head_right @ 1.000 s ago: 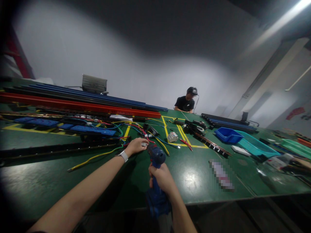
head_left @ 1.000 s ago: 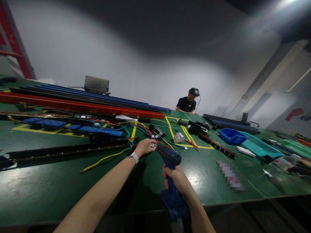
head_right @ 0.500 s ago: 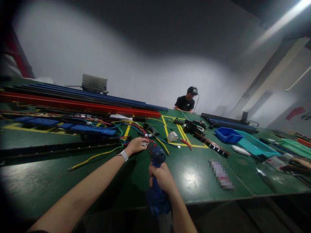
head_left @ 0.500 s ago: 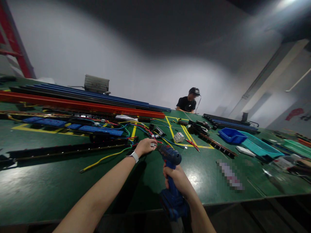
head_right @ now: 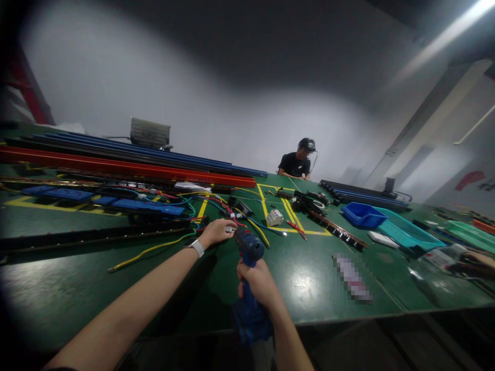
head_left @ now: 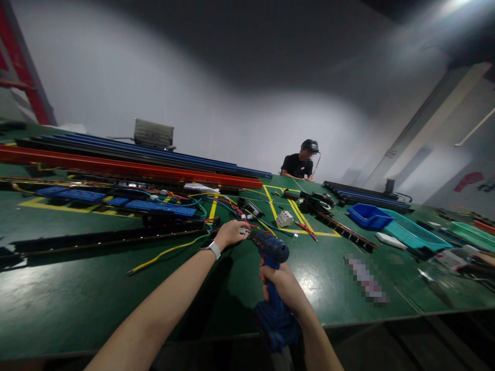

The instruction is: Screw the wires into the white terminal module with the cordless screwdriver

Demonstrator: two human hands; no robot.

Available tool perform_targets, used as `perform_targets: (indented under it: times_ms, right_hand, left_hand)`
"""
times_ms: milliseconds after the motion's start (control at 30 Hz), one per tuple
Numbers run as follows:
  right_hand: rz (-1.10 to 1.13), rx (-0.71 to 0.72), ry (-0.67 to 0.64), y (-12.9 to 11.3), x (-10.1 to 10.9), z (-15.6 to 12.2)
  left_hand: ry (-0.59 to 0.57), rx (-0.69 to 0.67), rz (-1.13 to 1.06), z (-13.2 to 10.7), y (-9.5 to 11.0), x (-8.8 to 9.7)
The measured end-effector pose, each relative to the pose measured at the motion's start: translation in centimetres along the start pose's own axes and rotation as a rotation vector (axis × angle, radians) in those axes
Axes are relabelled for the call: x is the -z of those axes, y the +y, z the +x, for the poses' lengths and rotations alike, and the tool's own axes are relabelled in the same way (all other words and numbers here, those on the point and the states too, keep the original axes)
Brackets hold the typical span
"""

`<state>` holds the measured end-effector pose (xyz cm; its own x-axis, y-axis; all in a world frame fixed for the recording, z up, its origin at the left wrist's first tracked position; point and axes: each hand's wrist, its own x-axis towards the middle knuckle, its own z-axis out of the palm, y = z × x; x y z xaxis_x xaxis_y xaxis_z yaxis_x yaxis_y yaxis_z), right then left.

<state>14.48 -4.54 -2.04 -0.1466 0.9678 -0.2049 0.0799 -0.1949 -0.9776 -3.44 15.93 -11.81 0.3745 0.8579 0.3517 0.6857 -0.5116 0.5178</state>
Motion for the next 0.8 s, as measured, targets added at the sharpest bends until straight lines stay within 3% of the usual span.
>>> perform_targets:
  times_ms: [800]
  right_hand:
    - [-0.01,0.027,-0.034,0.63,0.35,0.51]
  left_hand:
    - [0.014,0.002,-0.002,0.08,-0.24,-0.27]
